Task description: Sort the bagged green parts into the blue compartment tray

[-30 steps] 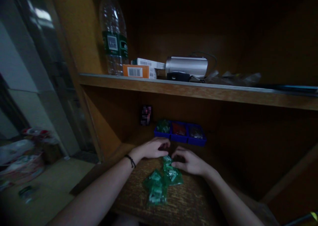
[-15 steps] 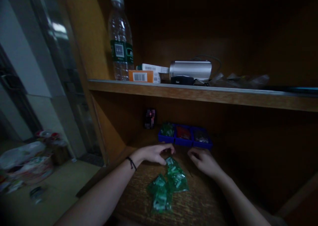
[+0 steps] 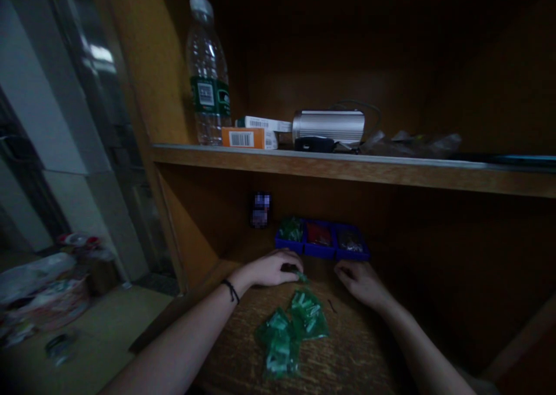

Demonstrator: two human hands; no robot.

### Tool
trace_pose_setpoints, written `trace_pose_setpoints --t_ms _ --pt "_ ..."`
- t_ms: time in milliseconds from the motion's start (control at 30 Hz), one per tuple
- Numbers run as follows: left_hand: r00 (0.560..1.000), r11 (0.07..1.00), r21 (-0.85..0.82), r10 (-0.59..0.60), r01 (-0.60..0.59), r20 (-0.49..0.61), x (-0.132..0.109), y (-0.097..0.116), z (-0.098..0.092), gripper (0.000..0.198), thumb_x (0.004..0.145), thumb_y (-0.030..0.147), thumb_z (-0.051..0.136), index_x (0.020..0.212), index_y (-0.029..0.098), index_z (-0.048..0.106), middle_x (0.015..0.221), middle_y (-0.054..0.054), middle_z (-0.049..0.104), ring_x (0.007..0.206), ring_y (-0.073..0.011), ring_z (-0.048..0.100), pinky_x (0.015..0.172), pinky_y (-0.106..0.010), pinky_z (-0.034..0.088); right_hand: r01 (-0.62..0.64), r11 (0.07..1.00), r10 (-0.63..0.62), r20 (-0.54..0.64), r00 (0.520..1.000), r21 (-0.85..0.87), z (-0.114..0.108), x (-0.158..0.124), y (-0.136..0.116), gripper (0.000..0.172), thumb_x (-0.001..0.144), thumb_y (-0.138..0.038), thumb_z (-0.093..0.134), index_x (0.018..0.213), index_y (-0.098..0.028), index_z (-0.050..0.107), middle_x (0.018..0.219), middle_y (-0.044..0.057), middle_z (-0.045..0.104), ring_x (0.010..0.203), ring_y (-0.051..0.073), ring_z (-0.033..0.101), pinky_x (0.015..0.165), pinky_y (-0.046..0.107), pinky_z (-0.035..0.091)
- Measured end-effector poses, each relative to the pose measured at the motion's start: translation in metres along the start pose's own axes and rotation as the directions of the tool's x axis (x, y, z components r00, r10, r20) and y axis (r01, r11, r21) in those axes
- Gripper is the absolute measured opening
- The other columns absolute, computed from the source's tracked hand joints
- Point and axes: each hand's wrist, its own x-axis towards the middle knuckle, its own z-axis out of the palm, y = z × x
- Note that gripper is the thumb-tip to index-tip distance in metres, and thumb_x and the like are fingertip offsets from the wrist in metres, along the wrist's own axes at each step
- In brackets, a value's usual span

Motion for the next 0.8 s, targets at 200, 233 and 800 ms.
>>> trace_pose_setpoints --t_ms 200,233,800 --pt "0.952 0.97 -0.101 -0.238 0.222 -0.194 0.0 -0.004 0.002 0.038 0.089 0.032 0.06 0.127 0.027 0.059 0.123 -0.002 0.067 0.108 -0.0191 0.062 0.094 -0.029 0.046 0.01 1.0 -0.01 0.011 1.0 -0.01 0.0 0.001 0.002 0.035 0.092 -0.039 0.042 0.095 -0.021 0.072 0.101 0.008 0.075 0.095 0.027 0.067 0.085 0.039 0.048" --pt "0.939 0.965 -0.119 -0.257 0.235 -0.229 0.0 -0.005 0.002 0.04 0.089 0.032 0.059 0.129 0.029 0.057 0.125 -0.001 0.066 0.108 -0.0188 0.061 0.094 -0.029 0.046 0.009 1.0 -0.009 0.013 1.0 -0.008 -0.001 0.001 0.002 0.035 0.092 -0.039 0.041 0.094 -0.022 0.072 0.101 0.007 0.075 0.094 0.027 0.067 0.085 0.039 0.048" --pt "0.983 0.989 0.031 -0.141 0.146 -0.115 0.001 -0.009 0.001 0.025 0.081 0.015 0.057 0.095 0.024 0.076 0.102 -0.001 0.071 0.097 -0.0169 0.063 0.092 -0.027 0.046 -0.008 1.0 0.008 0.003 1.0 -0.029 -0.002 0.002 0.011 0.036 0.09 -0.04 0.042 0.094 -0.022 0.073 0.101 0.007 0.075 0.094 0.027 0.068 0.085 0.04 0.048"
